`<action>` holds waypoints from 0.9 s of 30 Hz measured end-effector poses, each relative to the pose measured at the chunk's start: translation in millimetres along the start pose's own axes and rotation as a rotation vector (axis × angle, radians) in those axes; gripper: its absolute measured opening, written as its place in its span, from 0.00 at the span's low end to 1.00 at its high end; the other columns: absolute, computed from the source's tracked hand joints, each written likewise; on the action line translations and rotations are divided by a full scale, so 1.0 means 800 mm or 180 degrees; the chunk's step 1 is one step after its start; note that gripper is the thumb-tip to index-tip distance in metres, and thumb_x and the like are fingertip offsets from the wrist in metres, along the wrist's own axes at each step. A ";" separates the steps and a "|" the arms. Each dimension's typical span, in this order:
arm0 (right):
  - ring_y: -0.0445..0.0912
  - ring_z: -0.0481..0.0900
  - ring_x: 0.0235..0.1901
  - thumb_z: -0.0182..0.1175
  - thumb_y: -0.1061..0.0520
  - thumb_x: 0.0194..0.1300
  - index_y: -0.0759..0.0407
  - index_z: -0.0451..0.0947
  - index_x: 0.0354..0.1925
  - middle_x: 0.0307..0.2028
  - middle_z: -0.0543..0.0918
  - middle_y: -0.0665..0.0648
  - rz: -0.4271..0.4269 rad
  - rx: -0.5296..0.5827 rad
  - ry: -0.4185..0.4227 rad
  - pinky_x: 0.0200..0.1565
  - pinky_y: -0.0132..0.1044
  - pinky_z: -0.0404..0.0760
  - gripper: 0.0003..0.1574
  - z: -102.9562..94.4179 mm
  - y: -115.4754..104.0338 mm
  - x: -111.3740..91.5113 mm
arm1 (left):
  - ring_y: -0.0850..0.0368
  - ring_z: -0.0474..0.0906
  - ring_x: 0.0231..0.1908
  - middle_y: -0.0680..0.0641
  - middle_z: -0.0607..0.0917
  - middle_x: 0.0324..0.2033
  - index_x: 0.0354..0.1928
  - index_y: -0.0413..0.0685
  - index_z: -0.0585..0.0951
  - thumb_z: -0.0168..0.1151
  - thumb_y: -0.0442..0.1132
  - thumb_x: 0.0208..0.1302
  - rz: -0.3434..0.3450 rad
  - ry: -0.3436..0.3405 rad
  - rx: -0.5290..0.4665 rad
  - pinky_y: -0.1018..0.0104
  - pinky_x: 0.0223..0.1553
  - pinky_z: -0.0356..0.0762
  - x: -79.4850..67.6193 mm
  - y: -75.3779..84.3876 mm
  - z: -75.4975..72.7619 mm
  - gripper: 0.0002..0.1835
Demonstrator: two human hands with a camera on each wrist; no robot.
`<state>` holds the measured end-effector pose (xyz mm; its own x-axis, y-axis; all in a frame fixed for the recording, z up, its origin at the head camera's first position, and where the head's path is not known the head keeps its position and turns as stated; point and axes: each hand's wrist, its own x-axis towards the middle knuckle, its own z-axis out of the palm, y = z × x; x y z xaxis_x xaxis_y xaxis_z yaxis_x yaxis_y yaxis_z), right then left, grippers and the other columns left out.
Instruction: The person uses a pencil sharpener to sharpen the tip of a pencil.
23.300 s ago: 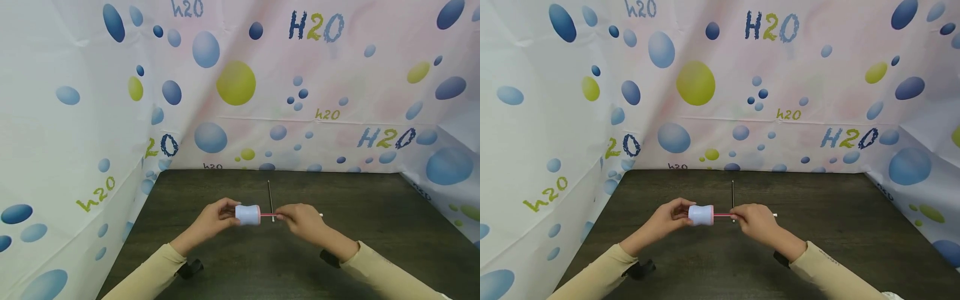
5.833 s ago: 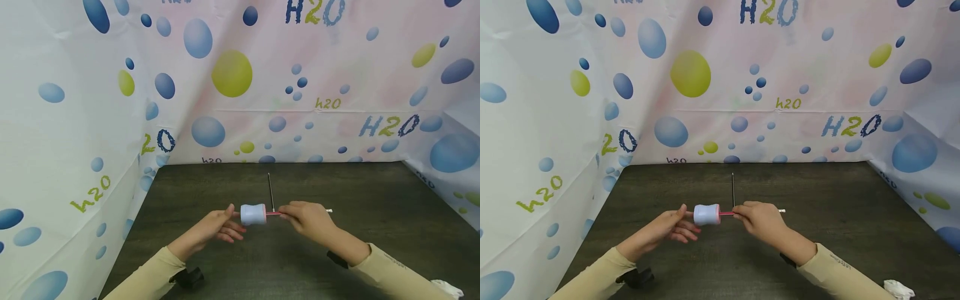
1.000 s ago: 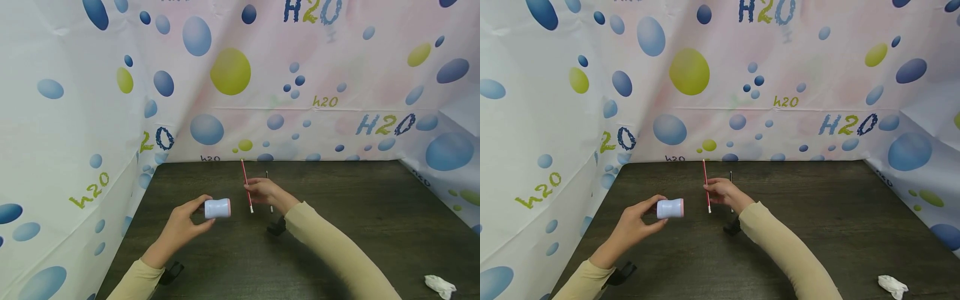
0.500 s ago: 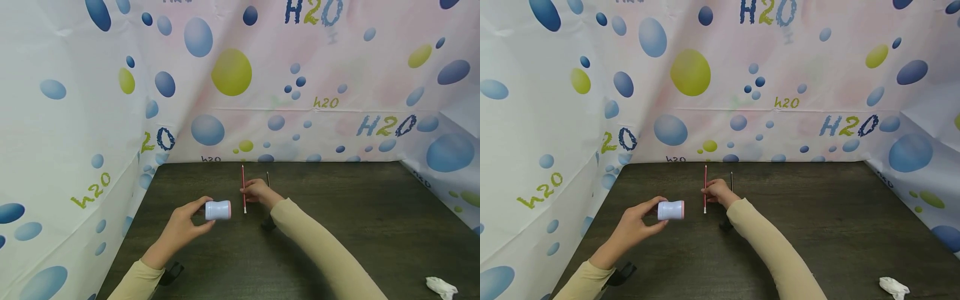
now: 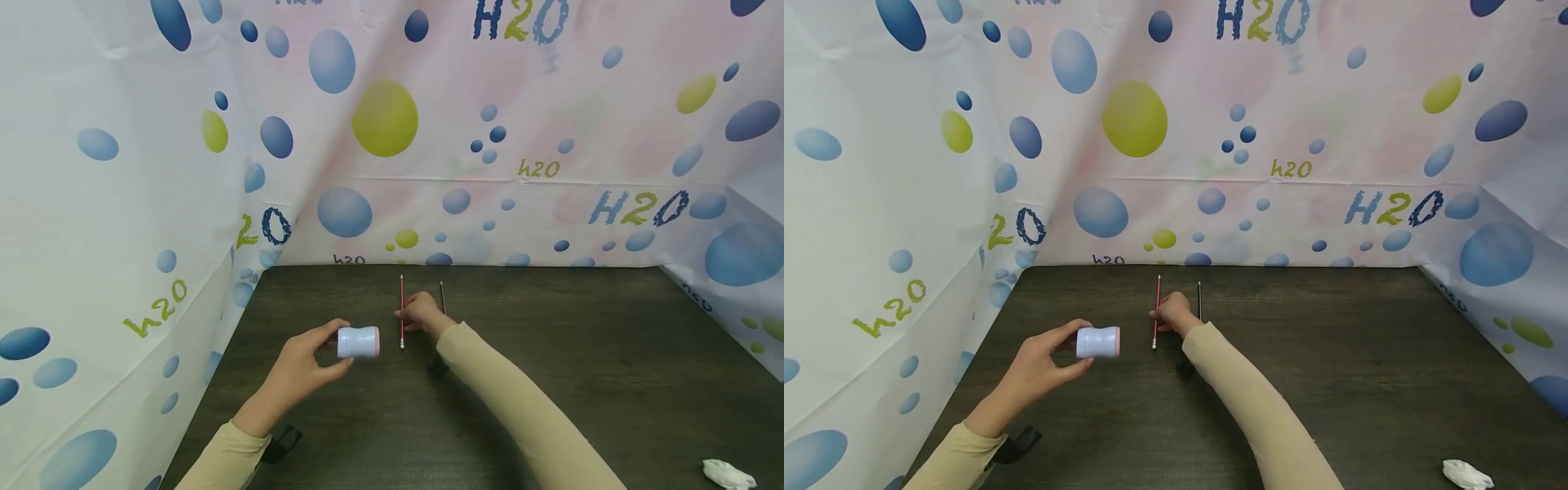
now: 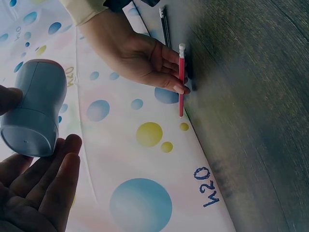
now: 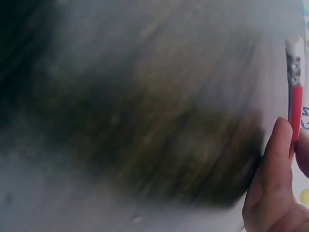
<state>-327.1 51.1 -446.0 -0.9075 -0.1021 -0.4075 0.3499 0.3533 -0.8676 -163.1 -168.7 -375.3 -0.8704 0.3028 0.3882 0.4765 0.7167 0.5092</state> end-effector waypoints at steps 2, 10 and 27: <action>0.54 0.85 0.40 0.66 0.68 0.61 0.74 0.74 0.55 0.41 0.83 0.67 -0.0004 -0.0061 0.0020 0.39 0.44 0.89 0.24 0.002 0.000 0.001 | 0.52 0.87 0.40 0.44 0.89 0.43 0.54 0.43 0.80 0.76 0.36 0.51 -0.0013 -0.0002 0.0005 0.56 0.42 0.87 0.000 0.000 0.000 0.26; 0.52 0.86 0.37 0.66 0.66 0.62 0.73 0.75 0.52 0.41 0.84 0.67 -0.0103 -0.0406 0.0180 0.35 0.40 0.89 0.21 0.005 -0.011 -0.021 | 0.51 0.87 0.40 0.44 0.89 0.43 0.54 0.44 0.80 0.76 0.36 0.51 -0.0014 0.0000 0.0006 0.56 0.42 0.87 0.000 -0.002 -0.001 0.26; 0.47 0.83 0.24 0.70 0.65 0.59 0.71 0.75 0.51 0.31 0.83 0.62 -0.0324 -0.1169 0.0380 0.26 0.34 0.87 0.23 0.010 -0.008 -0.007 | 0.47 0.87 0.45 0.38 0.86 0.48 0.57 0.42 0.77 0.73 0.31 0.54 -0.0568 -0.0178 -0.0515 0.56 0.48 0.86 0.006 -0.014 -0.003 0.27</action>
<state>-322.8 42.1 -440.2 -0.9615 -0.0526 -0.2699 0.1699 0.6581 -0.7336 -171.9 -176.9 -377.0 -0.9459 0.2179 0.2402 0.3242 0.6534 0.6841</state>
